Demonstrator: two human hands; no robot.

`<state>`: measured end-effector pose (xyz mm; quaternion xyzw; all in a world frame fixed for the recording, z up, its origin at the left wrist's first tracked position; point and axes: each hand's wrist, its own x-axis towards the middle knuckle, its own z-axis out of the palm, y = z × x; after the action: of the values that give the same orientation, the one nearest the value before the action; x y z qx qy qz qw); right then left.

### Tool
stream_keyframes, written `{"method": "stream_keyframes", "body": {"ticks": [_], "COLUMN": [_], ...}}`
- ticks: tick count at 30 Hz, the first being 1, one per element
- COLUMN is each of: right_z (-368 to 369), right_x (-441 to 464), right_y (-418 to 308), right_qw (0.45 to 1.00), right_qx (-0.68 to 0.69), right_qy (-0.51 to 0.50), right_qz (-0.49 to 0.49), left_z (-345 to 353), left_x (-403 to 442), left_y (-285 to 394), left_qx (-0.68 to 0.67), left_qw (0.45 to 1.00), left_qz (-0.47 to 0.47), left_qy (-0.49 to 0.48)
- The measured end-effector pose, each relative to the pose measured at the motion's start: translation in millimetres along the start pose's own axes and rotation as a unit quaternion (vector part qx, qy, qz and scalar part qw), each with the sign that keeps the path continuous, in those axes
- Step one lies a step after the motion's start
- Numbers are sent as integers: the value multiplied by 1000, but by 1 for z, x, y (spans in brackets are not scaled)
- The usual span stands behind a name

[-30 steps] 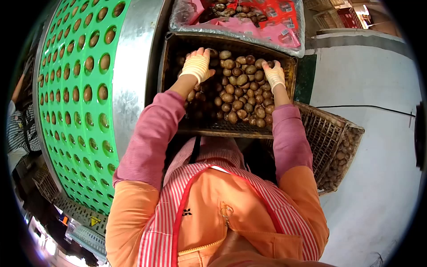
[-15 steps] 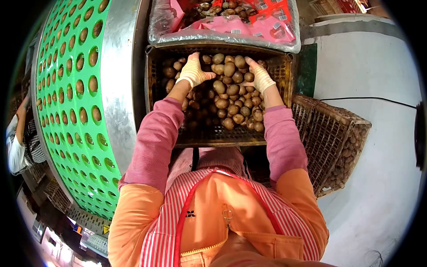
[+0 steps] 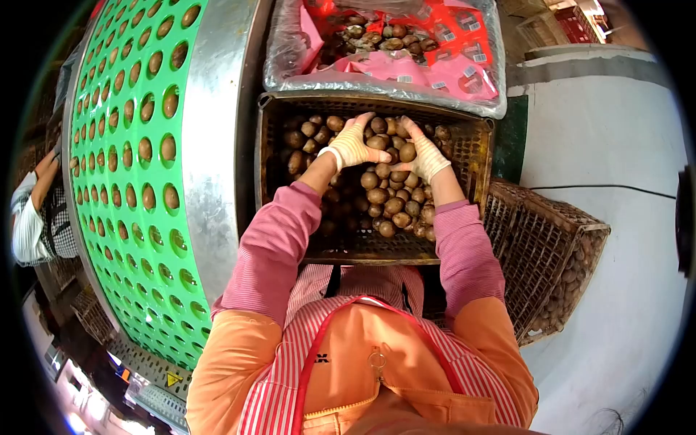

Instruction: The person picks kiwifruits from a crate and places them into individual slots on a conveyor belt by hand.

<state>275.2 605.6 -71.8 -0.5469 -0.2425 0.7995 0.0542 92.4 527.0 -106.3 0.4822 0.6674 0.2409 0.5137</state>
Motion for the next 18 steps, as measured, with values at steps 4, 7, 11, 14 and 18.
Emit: {"method": "stream_keyframes", "body": {"ticks": [4, 7, 11, 14, 18], "right_z": [7, -4, 1, -1, 26], "right_x": [-8, -6, -6, -10, -56], "right_y": [1, 26, 33, 43, 54], "right_qw": [996, 998, 998, 997, 997], "right_qx": [-72, 13, 38, 63, 61], "right_qy": [-38, -53, -2, -42, 18], "right_qz": [-34, 26, 41, 25, 42], "left_z": [2, 10, 15, 16, 16], "left_x": [-2, -14, -31, -53, -91], "left_y": [-5, -3, 15, 25, 33], "left_qx": [6, 9, -59, -105, -74], "left_qw": [997, 995, 998, 994, 994], "left_qz": [72, 96, 5, 13, 61], "left_qy": [30, 29, 16, 25, 56]}}
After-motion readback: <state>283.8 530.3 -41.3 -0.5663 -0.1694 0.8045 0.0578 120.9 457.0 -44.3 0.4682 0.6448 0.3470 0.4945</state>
